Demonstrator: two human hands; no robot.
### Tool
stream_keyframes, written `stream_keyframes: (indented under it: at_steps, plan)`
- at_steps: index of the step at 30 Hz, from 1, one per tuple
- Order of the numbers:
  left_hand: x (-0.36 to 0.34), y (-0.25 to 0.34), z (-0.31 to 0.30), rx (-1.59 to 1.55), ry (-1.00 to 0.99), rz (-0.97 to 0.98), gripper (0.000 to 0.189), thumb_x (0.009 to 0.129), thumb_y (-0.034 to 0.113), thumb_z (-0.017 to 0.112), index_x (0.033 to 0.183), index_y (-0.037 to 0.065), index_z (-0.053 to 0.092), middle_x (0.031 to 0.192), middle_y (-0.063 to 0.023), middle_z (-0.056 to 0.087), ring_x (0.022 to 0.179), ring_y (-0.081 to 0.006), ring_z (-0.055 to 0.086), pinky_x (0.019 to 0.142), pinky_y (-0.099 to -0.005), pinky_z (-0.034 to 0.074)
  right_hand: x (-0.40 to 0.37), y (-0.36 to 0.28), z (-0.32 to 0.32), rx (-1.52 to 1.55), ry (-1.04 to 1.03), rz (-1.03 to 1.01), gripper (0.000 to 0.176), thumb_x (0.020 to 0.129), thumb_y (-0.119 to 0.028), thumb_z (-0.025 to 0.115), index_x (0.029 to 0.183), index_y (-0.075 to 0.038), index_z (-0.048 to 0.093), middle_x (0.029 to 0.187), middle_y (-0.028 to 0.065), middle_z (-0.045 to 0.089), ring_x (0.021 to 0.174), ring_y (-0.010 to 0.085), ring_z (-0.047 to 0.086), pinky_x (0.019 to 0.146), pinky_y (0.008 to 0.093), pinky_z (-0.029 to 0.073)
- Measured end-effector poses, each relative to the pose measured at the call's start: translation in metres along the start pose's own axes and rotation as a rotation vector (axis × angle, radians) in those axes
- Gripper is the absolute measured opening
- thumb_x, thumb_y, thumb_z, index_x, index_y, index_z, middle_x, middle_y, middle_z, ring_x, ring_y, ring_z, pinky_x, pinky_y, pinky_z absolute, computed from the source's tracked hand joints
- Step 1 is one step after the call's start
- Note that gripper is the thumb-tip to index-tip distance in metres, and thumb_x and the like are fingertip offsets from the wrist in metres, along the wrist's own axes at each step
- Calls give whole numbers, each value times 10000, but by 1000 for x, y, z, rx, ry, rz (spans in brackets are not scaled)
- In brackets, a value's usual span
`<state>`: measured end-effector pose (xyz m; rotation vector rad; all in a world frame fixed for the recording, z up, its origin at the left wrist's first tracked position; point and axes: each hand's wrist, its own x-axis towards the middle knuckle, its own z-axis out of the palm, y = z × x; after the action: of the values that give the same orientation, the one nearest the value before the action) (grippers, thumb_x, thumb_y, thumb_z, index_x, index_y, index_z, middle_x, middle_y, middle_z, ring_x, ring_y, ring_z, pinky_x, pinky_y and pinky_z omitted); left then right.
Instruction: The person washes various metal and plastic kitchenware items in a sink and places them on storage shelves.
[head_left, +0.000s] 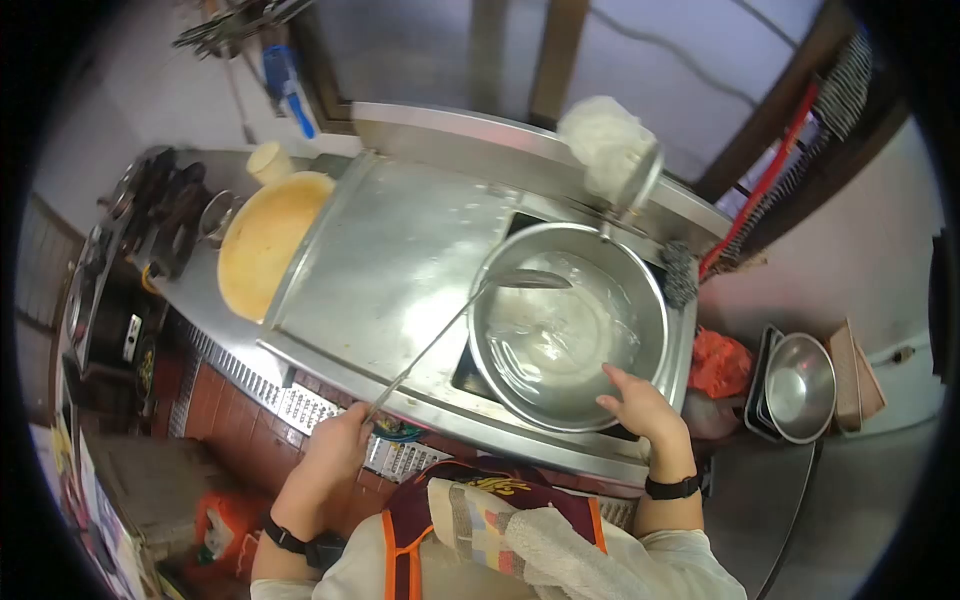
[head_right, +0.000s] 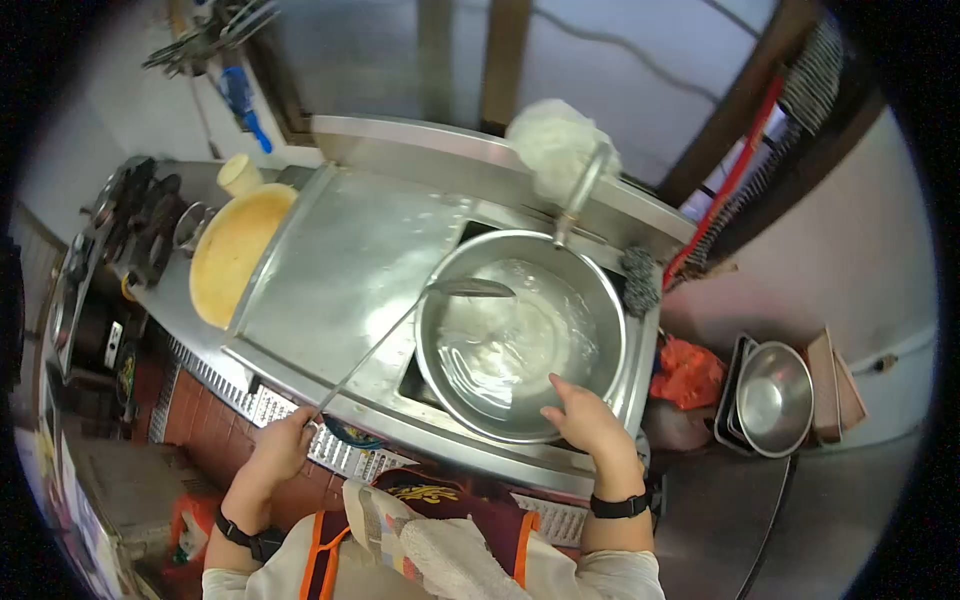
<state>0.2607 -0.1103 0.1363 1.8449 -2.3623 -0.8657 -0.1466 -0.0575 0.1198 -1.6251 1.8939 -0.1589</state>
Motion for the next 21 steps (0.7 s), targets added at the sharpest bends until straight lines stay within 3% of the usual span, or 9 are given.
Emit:
stream_keyframes:
  at_steps: [4, 7, 8, 11, 12, 15, 19, 21]
  plan:
    - [-38, -46, 3, -270, 1, -63, 147, 841, 148, 497, 970, 96, 542, 750, -188, 592, 707, -345, 591, 639, -415, 452, 19, -53, 12, -54, -35, -81, 522, 800, -221, 581, 1247, -11, 410, 1119, 247, 525, 1042, 371, 502, 878, 396, 404]
    - [-77, -91, 9, -571, 5, -44, 140, 862, 152, 491, 970, 82, 547, 694, -123, 569, 646, -222, 566, 593, -338, 436, 24, -109, 34, -81, -93, -192, 523, 795, -235, 583, 1245, -22, 420, 1113, 234, 536, 1030, 361, 516, 877, 389, 408]
    - [-93, -94, -7, -725, -119, -170, 137, 882, 142, 470, 976, 69, 539, 646, -17, 474, 607, -102, 462, 538, -248, 378, 23, -133, 44, -92, -124, -225, 528, 791, -239, 587, 1245, -24, 424, 1124, 224, 537, 1034, 352, 520, 883, 380, 407]
    - [-140, -142, -11, -1218, -151, -219, 137, 889, 125, 449, 988, 66, 525, 631, 35, 388, 558, -53, 372, 484, -208, 313, 19, -207, 87, -130, -193, -339, 525, 798, -269, 588, 1249, -51, 431, 1097, 207, 562, 1003, 344, 541, 861, 377, 421]
    - [-155, -164, -8, -1291, -123, -196, 140, 887, 115, 442, 1005, 72, 503, 610, 49, 340, 516, -51, 322, 455, -207, 280, 18, -237, 105, -95, -259, -417, 512, 802, -268, 582, 1246, -63, 431, 1087, 200, 566, 987, 350, 541, 850, 385, 424]
    - [-203, -215, -23, -1443, -140, -206, 131, 884, 107, 433, 996, 67, 487, 603, 44, 334, 488, -57, 307, 429, -207, 272, 15, -314, 170, 13, -467, -626, 504, 819, -283, 570, 1255, -85, 414, 1061, 186, 581, 950, 352, 558, 816, 382, 444]
    - [-257, -270, -31, -1540, -22, -196, 124, 871, 82, 420, 981, 50, 466, 586, 28, 333, 463, -70, 314, 413, -200, 275, 4, -421, 245, -3, -698, -871, 517, 823, -283, 568, 1271, -85, 401, 1054, 189, 585, 974, 340, 560, 834, 371, 440]
    - [-276, -292, -35, -1580, 19, -198, 124, 864, 80, 417, 974, 41, 459, 579, 18, 340, 450, -76, 317, 405, -202, 280, -1, -464, 279, 27, -858, -857, 499, 846, -268, 549, 1273, -61, 396, 1062, 157, 587, 971, 260, 571, 828, 331, 441]
